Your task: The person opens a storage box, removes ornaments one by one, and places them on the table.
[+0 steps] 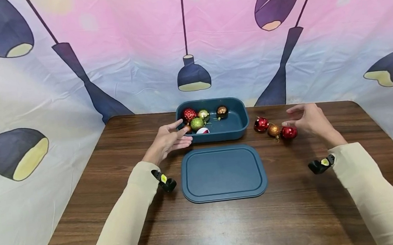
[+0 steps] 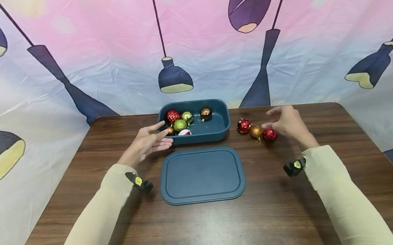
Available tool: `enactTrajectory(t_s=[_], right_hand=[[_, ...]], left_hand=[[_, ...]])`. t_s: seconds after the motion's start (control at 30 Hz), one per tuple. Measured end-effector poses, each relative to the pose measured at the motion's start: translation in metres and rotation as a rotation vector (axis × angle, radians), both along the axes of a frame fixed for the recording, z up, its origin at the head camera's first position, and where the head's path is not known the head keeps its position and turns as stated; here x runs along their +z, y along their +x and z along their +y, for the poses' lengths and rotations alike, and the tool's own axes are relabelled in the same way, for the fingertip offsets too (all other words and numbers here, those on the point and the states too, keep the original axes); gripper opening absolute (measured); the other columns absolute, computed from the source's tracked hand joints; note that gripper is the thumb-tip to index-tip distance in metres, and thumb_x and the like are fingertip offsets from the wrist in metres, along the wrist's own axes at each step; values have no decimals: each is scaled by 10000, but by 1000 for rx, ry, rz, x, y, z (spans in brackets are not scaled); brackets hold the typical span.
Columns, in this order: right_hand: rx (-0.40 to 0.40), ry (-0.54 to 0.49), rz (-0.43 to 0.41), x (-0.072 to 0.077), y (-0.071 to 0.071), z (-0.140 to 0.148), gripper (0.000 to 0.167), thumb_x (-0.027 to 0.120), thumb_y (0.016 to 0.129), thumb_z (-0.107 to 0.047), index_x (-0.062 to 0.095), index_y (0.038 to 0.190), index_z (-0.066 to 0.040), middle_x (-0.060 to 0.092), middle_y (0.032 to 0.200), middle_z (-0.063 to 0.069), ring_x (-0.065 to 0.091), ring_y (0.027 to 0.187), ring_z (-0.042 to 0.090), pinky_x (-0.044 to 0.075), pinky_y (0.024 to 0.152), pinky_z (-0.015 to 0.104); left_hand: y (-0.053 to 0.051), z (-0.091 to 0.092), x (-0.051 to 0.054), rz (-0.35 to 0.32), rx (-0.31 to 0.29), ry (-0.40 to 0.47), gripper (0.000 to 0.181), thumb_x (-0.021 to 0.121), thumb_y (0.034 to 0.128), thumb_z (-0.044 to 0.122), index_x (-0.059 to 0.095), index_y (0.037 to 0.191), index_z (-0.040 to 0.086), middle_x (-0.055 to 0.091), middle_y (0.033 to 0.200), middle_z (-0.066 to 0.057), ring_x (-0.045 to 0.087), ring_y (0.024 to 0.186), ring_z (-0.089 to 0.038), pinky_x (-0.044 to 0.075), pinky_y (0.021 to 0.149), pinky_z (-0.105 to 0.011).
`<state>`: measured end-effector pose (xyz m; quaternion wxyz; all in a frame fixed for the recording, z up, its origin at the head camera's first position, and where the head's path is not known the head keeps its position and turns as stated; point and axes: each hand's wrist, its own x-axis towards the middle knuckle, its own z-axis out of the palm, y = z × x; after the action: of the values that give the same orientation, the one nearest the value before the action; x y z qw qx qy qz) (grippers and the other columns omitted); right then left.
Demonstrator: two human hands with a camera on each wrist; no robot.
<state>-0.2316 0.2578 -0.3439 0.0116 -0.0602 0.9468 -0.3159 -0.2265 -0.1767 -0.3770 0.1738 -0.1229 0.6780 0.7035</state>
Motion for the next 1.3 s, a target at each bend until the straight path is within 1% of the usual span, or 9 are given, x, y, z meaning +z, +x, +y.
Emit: enactTrajectory(t_s=[0.1, 0.23, 0.4, 0.67, 0.77, 0.9, 1.0, 1.13, 1.3], right_hand=[[24, -7, -15, 4, -2, -15, 511, 812, 892, -228, 645, 1278, 63, 685, 1170, 282, 661, 1073, 451, 515, 935, 577], [64, -31, -19, 6, -4, -36, 474, 799, 901, -187, 650, 1280, 57, 679, 1202, 273, 658, 1105, 423, 554, 910, 539], [116, -101, -18, 7, -9, -63, 414, 777, 913, -129, 663, 1269, 49, 686, 1203, 260, 685, 1081, 380, 577, 910, 504], [193, -141, -24, 4, -19, -104, 423, 752, 933, -103, 639, 1317, 34, 652, 1283, 237, 659, 1128, 361, 574, 930, 511], [202, -151, -34, 0, -26, -119, 428, 752, 931, -93, 633, 1322, 35, 643, 1294, 238, 645, 1151, 358, 566, 949, 505], [217, -142, -53, -6, -34, -134, 452, 747, 933, -87, 611, 1342, 50, 626, 1306, 250, 615, 1187, 371, 545, 985, 504], [223, -129, -68, -11, -40, -141, 475, 743, 936, -86, 590, 1361, 61, 610, 1326, 252, 593, 1216, 378, 530, 1009, 501], [220, -114, -80, -17, -48, -145, 525, 743, 938, -91, 552, 1400, 69, 585, 1359, 261, 563, 1258, 382, 514, 1034, 507], [194, -86, -89, -21, -58, -151, 568, 745, 937, -103, 522, 1435, 55, 551, 1409, 259, 522, 1315, 372, 485, 1072, 508]], left_hand=[[0, 0, 0, 0, 0, 6, 606, 645, 1018, 201, 408, 1571, 272, 758, 968, -175, 764, 811, -220, 631, 785, -347], [0, 0, 0, 2, -1, 12, 603, 646, 1018, 200, 412, 1569, 270, 758, 968, -178, 764, 805, -218, 631, 785, -347], [1, -1, 0, -6, 10, 4, 605, 651, 1014, 208, 414, 1567, 279, 758, 970, -179, 763, 800, -216, 629, 791, -351], [2, -1, 0, -4, 11, 3, 612, 665, 1005, 219, 421, 1563, 283, 759, 972, -177, 764, 813, -220, 631, 787, -350], [1, -1, 0, -3, 15, -1, 609, 666, 1005, 220, 426, 1561, 283, 759, 968, -177, 764, 803, -218, 634, 775, -346], [1, -1, -1, -5, 14, -3, 609, 658, 1010, 214, 418, 1565, 280, 758, 979, -182, 764, 807, -221, 621, 817, -372], [1, -1, -1, -5, 8, -2, 609, 655, 1012, 210, 414, 1567, 280, 756, 994, -189, 764, 819, -227, 616, 833, -379], [0, 0, -2, -4, 8, -2, 602, 652, 1015, 204, 420, 1564, 285, 753, 1006, -197, 764, 826, -234, 629, 797, -360], [0, 0, -2, -1, 8, -9, 597, 640, 1023, 200, 412, 1569, 283, 751, 1016, -199, 764, 832, -236, 630, 795, -360]])
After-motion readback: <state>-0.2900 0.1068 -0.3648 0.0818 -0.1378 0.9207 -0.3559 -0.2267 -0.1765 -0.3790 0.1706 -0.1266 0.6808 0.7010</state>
